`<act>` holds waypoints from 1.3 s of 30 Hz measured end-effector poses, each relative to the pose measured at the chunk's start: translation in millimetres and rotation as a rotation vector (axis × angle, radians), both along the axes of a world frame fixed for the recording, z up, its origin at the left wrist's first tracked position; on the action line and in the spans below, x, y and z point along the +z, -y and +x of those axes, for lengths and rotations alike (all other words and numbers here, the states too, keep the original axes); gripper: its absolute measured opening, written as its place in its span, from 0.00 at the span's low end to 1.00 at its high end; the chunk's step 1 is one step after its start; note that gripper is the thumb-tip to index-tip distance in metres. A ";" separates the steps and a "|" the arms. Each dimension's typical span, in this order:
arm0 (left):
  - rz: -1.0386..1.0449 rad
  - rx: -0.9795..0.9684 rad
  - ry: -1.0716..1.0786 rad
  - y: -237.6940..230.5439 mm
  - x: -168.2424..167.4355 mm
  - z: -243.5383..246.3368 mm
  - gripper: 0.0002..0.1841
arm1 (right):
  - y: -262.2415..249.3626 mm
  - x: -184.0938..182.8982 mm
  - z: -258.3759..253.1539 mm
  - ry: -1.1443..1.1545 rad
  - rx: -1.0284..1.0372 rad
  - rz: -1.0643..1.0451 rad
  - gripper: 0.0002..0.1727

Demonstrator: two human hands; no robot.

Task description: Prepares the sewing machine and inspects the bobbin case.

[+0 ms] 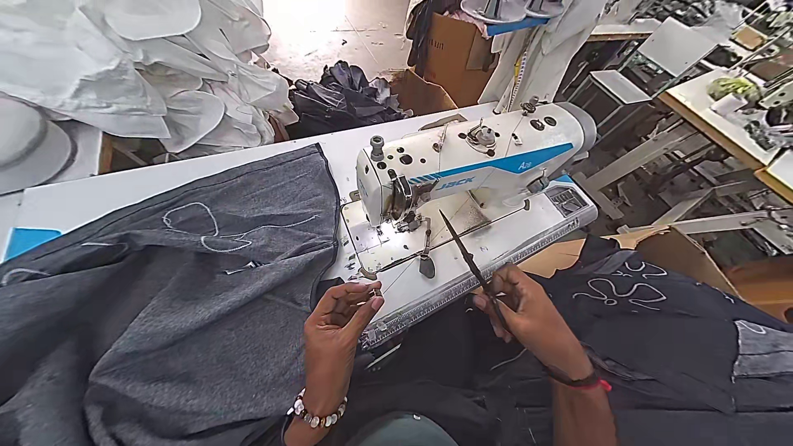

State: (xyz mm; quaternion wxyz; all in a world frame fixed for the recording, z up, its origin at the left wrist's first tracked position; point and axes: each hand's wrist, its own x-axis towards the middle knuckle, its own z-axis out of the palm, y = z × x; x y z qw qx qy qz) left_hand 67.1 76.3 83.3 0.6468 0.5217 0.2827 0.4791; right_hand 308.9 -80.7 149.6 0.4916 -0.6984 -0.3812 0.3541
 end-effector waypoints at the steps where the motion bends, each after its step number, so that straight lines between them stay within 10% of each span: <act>1: 0.026 0.005 -0.021 -0.1 -0.7 0.6 0.15 | -5.9 -8.0 1.5 0.045 -0.030 -0.063 0.17; 13: 0.129 -0.058 -0.111 3.4 -15.1 -5.4 0.18 | -88.5 -9.2 34.0 0.763 -0.013 -0.791 0.17; 19: 0.308 -0.058 -0.277 -13.4 -45.8 -25.7 0.15 | -95.9 81.7 105.0 1.093 -0.435 -0.034 0.14; 24: 0.405 -0.049 -0.355 -18.4 -67.0 -30.3 0.13 | -136.4 122.4 226.9 1.234 -0.238 -0.165 0.15; 30: 0.477 0.005 -0.416 -15.2 -67.0 -27.1 0.12 | -150.9 119.9 244.6 1.593 0.093 -0.149 0.10; 39: 0.570 0.028 -0.488 -16.0 -68.1 -25.6 0.12 | -133.2 144.4 198.2 0.570 -0.119 -0.127 0.11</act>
